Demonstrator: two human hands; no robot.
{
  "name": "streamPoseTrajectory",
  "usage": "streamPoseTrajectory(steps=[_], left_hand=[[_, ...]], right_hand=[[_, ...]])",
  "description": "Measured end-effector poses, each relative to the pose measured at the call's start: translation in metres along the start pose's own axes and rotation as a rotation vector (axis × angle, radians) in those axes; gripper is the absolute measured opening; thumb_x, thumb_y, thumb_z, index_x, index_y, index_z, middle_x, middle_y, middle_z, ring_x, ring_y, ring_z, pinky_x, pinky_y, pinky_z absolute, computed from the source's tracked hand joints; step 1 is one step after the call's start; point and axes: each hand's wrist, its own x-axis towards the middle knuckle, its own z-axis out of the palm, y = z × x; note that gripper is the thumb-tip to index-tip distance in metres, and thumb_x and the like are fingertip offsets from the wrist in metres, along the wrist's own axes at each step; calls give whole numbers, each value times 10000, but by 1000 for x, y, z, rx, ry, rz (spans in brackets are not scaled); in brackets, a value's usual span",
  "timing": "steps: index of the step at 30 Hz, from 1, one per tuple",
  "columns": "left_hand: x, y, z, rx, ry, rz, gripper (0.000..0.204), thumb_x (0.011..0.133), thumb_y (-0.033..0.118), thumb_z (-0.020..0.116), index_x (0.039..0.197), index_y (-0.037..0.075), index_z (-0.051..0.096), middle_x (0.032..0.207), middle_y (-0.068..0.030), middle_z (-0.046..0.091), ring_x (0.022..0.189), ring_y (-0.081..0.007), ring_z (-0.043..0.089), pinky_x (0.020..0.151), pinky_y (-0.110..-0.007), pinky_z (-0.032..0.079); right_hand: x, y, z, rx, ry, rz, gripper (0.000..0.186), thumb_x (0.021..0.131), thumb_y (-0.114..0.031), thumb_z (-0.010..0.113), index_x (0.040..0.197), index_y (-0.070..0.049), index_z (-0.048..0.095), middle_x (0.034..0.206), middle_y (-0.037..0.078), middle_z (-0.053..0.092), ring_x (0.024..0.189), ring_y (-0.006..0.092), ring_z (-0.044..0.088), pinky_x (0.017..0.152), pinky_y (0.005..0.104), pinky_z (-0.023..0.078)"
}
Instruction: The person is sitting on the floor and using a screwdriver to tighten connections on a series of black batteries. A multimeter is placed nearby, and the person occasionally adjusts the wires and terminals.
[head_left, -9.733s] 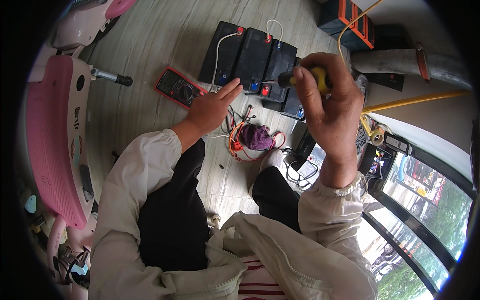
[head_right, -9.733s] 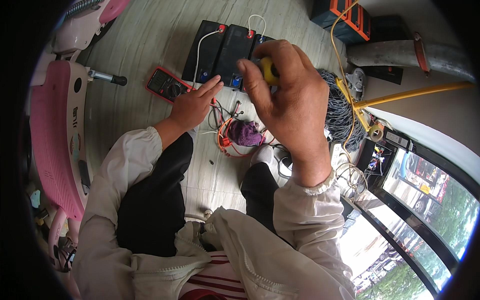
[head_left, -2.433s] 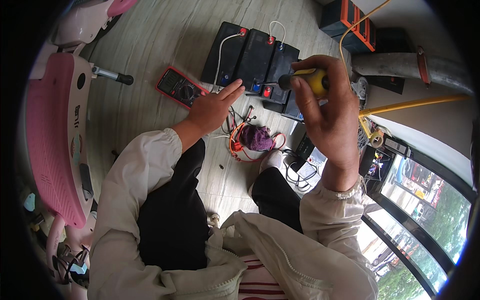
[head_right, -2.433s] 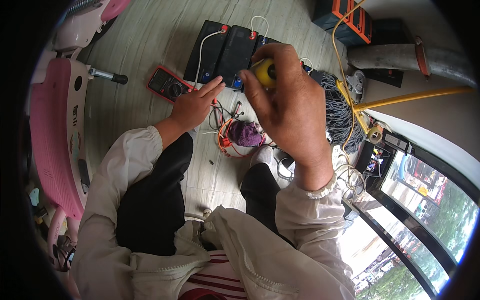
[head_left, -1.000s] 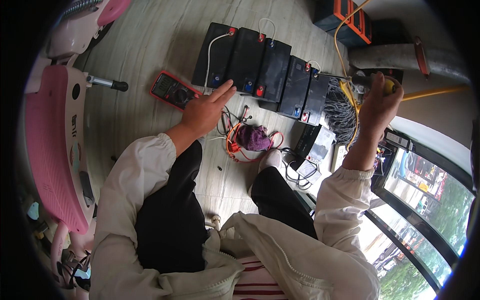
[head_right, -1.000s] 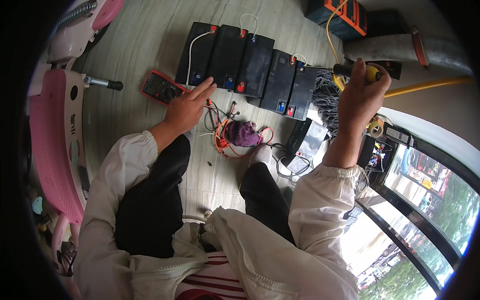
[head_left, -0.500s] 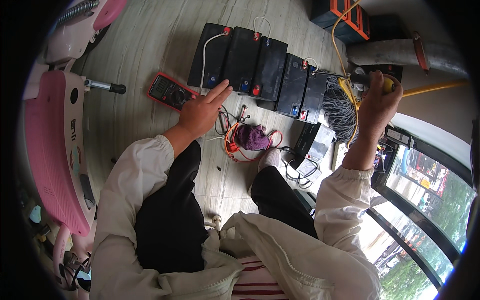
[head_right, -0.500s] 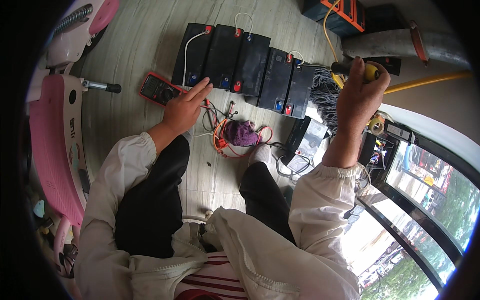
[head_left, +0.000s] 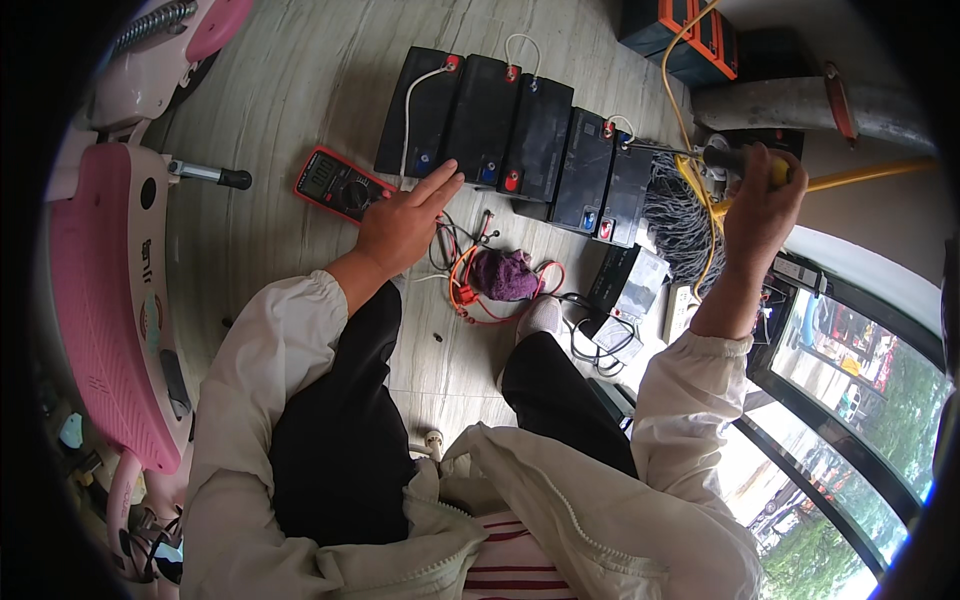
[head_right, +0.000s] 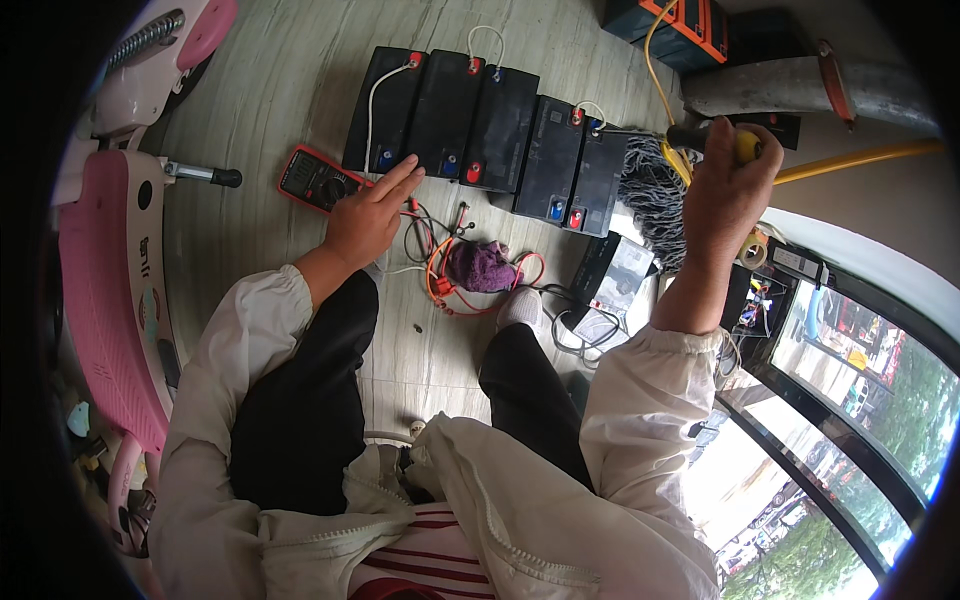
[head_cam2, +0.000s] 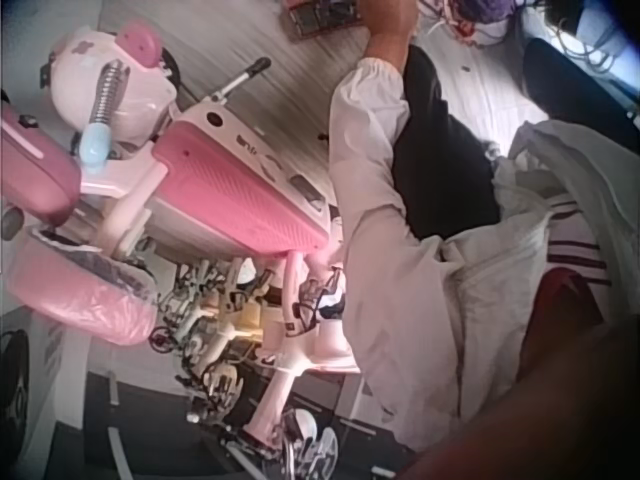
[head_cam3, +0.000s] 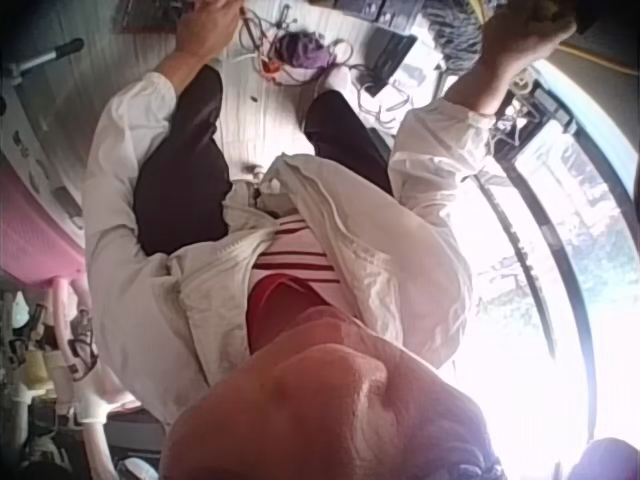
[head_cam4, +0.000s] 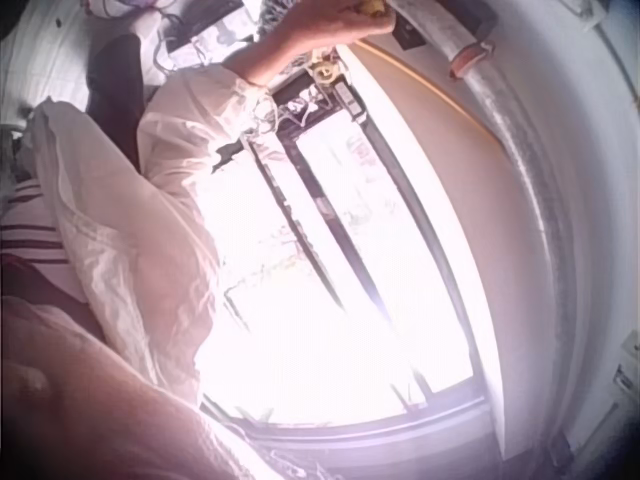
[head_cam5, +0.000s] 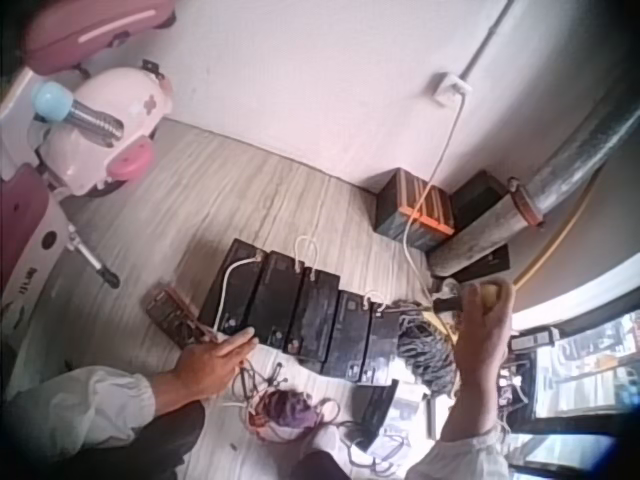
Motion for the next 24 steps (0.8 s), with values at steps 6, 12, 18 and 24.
streamPoseTrajectory(steps=[6,12,18,24], left_hand=[[0,0,-1,-3,-6,-7,669,815,-12,609,1457,174,576,1575,64,467,807,-224,707,699,-342,601],[1,2,-2,0,-12,-7,668,816,-11,611,1457,173,575,1578,64,463,811,-221,708,703,-342,601],[-1,0,-1,3,-2,-1,663,827,-3,608,1465,175,567,1583,61,458,817,-223,708,710,-344,600],[-1,1,-2,10,-32,-12,664,836,6,604,1475,177,554,1580,55,462,850,-230,715,725,-351,600]], right_hand=[[0,-20,-1,104,-99,61,324,1029,-309,665,1194,-53,554,952,96,641,765,130,624,679,290,549],[2,-15,6,88,-55,77,320,1021,-286,672,1170,-31,549,906,96,647,701,117,652,619,273,558],[16,-13,-3,107,-174,52,274,1021,-244,667,1136,-23,552,826,75,638,629,99,624,573,252,536],[29,7,-14,156,-257,-24,243,1025,-222,660,1133,-30,558,766,53,622,610,97,601,558,247,501]])
